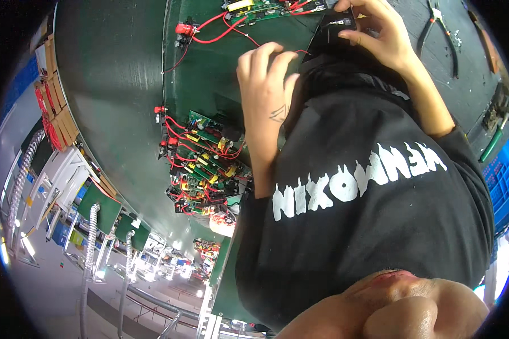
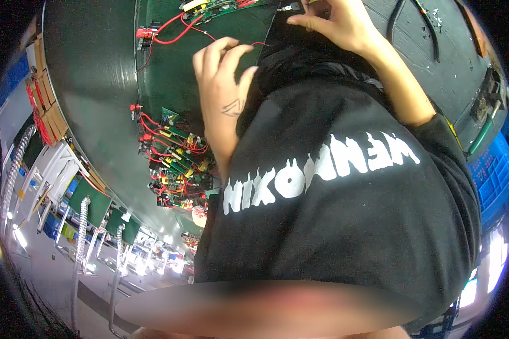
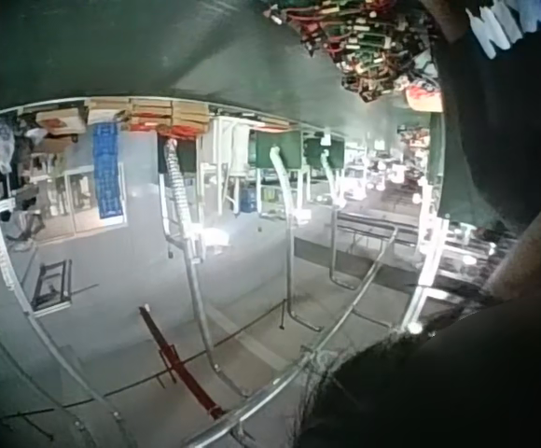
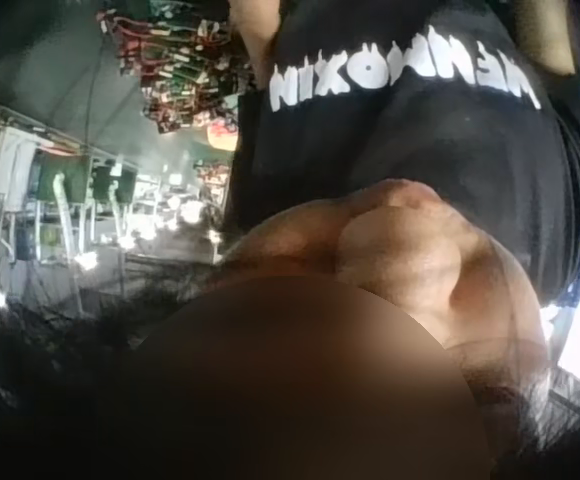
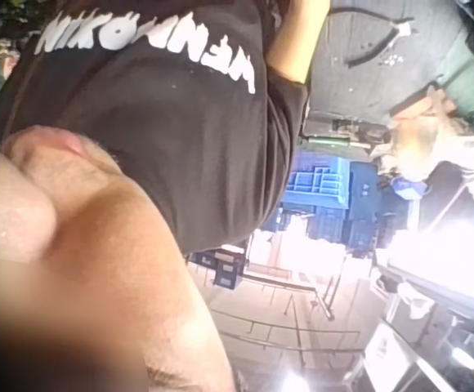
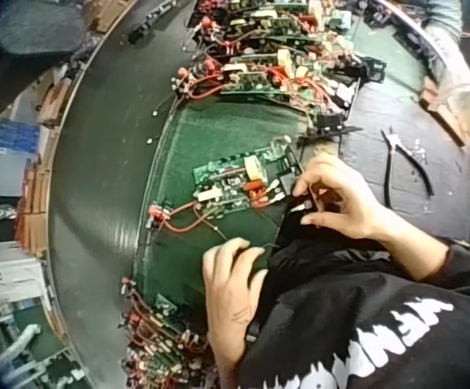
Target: Assembling and connecting wires to electronic circuit boards on a factory production line.
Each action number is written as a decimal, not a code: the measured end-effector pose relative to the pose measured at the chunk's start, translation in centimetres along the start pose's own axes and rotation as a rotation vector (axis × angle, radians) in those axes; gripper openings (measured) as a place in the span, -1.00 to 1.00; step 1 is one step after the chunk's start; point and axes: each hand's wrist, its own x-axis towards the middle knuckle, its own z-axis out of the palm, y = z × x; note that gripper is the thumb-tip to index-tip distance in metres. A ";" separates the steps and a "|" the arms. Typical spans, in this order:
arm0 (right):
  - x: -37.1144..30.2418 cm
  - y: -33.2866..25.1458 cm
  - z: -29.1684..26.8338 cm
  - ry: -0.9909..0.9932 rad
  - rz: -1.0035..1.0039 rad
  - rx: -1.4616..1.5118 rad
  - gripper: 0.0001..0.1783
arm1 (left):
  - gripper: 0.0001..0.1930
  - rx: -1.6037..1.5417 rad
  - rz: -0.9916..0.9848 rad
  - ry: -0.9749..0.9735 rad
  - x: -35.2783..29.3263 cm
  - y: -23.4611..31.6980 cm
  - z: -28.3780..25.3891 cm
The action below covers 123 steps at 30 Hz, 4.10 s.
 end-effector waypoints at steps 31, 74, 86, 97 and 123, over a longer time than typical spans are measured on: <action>-0.2 -1.9 0.0 0.122 0.106 0.039 -0.64 | -0.76 -0.164 0.310 0.562 5.9 2.4 2.8; 0.1 -3.2 -0.4 0.054 0.142 0.088 -0.62 | -0.79 -0.162 0.264 0.569 5.2 2.3 3.5; 0.4 -3.0 -0.2 0.049 0.087 0.069 -0.62 | -0.78 -0.240 0.198 0.542 5.0 2.4 3.3; 0.7 -3.1 -1.1 -0.074 0.161 0.172 -0.52 | -0.77 -0.231 0.283 0.536 5.6 1.9 3.0; 1.8 -3.3 -1.7 -0.297 0.220 0.173 -0.43 | -0.81 -0.191 0.344 0.629 4.9 1.9 4.2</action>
